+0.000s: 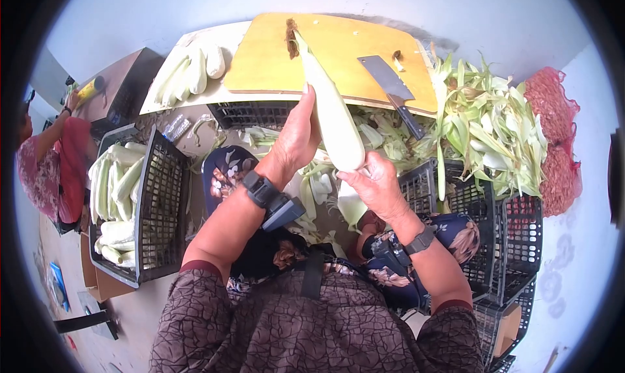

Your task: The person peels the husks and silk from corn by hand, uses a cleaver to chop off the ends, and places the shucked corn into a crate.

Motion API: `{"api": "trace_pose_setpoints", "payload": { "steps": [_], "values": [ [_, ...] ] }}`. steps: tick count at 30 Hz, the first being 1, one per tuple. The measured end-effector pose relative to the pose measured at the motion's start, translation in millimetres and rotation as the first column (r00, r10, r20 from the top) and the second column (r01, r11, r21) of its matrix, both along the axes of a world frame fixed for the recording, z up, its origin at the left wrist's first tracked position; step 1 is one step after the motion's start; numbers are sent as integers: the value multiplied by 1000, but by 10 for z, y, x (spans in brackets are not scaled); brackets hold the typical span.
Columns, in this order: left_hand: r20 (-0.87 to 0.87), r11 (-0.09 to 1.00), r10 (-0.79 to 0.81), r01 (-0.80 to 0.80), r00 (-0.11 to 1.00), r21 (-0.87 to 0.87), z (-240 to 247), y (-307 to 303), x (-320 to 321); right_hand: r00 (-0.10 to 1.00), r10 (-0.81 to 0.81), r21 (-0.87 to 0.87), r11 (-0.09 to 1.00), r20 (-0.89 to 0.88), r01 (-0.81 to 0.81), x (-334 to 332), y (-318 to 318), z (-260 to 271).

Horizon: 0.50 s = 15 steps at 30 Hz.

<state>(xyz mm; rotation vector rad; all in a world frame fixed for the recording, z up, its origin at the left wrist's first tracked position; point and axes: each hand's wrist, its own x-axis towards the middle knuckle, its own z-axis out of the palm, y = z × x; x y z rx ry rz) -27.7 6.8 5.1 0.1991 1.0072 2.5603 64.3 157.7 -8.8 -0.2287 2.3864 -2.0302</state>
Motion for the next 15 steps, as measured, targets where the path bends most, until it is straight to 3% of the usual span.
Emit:
{"api": "trace_pose_setpoints", "payload": {
  "steps": [2, 3, 6, 7, 9, 13, 15],
  "values": [
    [-36, 986, -24, 18, 999, -164, -50, -1, 30, 951, -131, 274, 938, -281, 211, -4, 6, 2],
    [32, 994, -78, 81, 996, -76, -33, -15, 67, 947, -151, 333, 910, -285, 246, -20, 30, -15],
    [-48, 985, -112, 104, 993, -137, -95, -22, 81, 940, -183, 430, 852, -288, 298, 12, -5, 27],
    [9, 986, -122, 122, 993, -117, -80, -42, 81, 939, -179, 431, 852, -293, 297, 18, -9, 39],
    [-35, 985, -131, 126, 991, -118, -103, -72, 68, 948, -122, 635, 716, -295, 290, 26, -19, 55],
    [-89, 985, -113, 100, 990, -138, -105, -100, 97, 965, -57, 659, 720, -256, 218, 12, 30, 75],
    [-159, 978, -101, 69, 982, -198, -74, -101, 122, 969, -63, 580, 791, -238, 194, 20, 51, 135]
  ]
}}
